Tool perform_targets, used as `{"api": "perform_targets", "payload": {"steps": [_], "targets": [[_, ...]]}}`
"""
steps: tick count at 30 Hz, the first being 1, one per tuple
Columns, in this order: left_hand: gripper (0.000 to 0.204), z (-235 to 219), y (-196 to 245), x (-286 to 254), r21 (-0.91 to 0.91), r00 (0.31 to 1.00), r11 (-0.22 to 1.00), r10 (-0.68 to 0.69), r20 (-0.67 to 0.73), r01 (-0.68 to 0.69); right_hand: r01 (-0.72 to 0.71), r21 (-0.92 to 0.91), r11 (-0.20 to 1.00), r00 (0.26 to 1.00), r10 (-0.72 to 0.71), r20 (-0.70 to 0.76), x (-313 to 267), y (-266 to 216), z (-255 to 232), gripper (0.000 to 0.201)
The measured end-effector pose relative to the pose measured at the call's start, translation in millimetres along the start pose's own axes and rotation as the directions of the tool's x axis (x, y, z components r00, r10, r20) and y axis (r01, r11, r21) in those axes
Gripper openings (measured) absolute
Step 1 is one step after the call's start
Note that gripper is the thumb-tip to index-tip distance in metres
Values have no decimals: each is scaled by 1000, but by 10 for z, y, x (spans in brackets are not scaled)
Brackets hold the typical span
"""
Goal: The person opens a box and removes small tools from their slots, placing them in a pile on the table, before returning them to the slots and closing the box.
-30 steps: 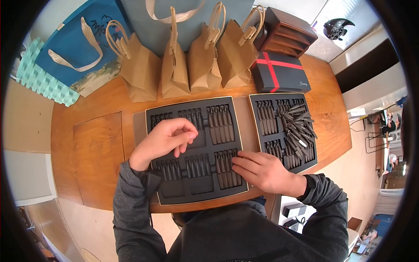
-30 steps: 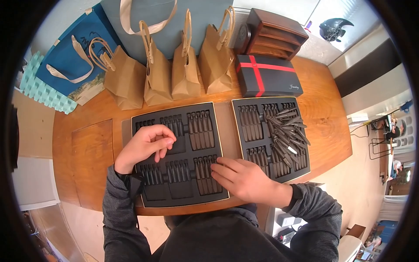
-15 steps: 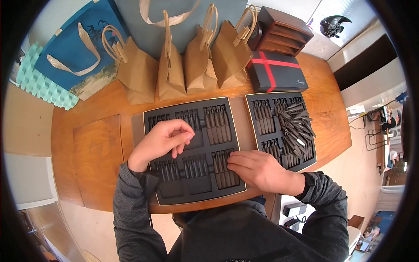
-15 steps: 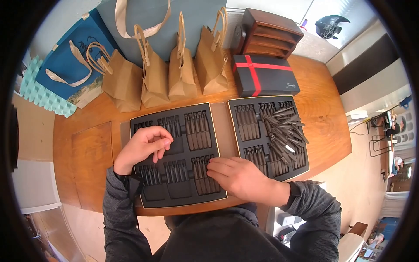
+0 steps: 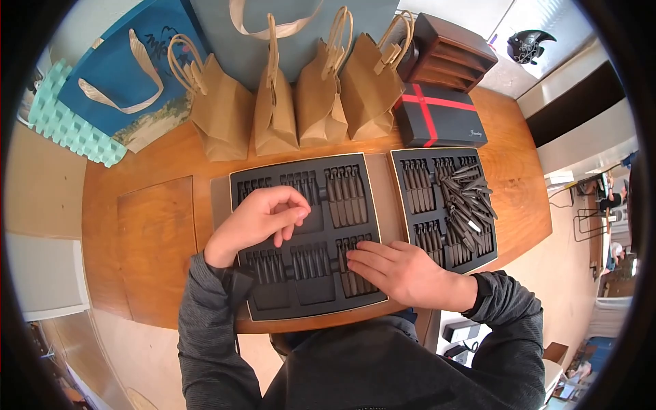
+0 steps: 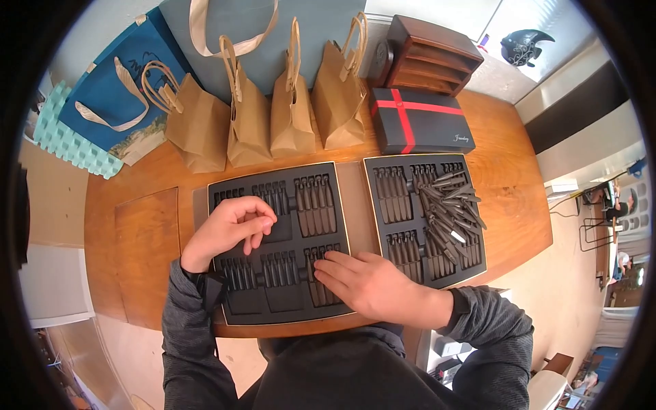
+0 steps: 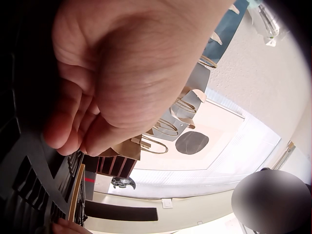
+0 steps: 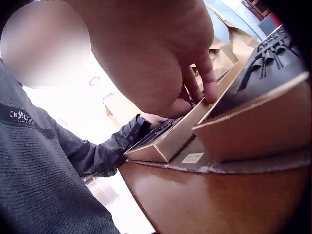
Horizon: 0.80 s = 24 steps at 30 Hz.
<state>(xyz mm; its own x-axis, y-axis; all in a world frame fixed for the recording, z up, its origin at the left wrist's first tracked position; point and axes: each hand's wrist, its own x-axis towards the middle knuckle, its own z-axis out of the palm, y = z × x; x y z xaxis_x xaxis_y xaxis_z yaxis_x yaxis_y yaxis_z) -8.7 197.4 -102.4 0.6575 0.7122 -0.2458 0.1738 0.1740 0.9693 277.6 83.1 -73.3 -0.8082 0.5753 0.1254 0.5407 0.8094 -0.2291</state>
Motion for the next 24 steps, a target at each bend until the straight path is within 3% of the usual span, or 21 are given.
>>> {"api": "perform_targets", "payload": {"steps": [7, 10, 13, 14, 19, 24], "targets": [[14, 17, 55, -4, 48, 1000, 999, -17, -6, 17, -2, 223, 975, 995, 25, -101, -16, 129, 70, 47], [13, 19, 35, -5, 41, 1000, 999, -18, -17, 18, 1, 230, 973, 992, 27, -121, -59, 122, -14, 48], [13, 19, 33, -11, 40, 1000, 999, -23, -20, 24, -123, 26, 992, 970, 126, -210, -194, 229, -189, 42], [13, 17, 33, -10, 37, 1000, 999, -24, -19, 24, -228, -14, 974, 951, 220, -217, -232, 285, -298, 45], [13, 21, 56, -19, 42, 1000, 999, -17, -19, 18, -622, -103, 777, 775, 591, -223, -592, 697, -617, 55], [13, 15, 31, -13, 26, 1000, 999, -19, -22, 20, -682, -312, 661, 729, 645, -228, -738, 897, -535, 62]]}}
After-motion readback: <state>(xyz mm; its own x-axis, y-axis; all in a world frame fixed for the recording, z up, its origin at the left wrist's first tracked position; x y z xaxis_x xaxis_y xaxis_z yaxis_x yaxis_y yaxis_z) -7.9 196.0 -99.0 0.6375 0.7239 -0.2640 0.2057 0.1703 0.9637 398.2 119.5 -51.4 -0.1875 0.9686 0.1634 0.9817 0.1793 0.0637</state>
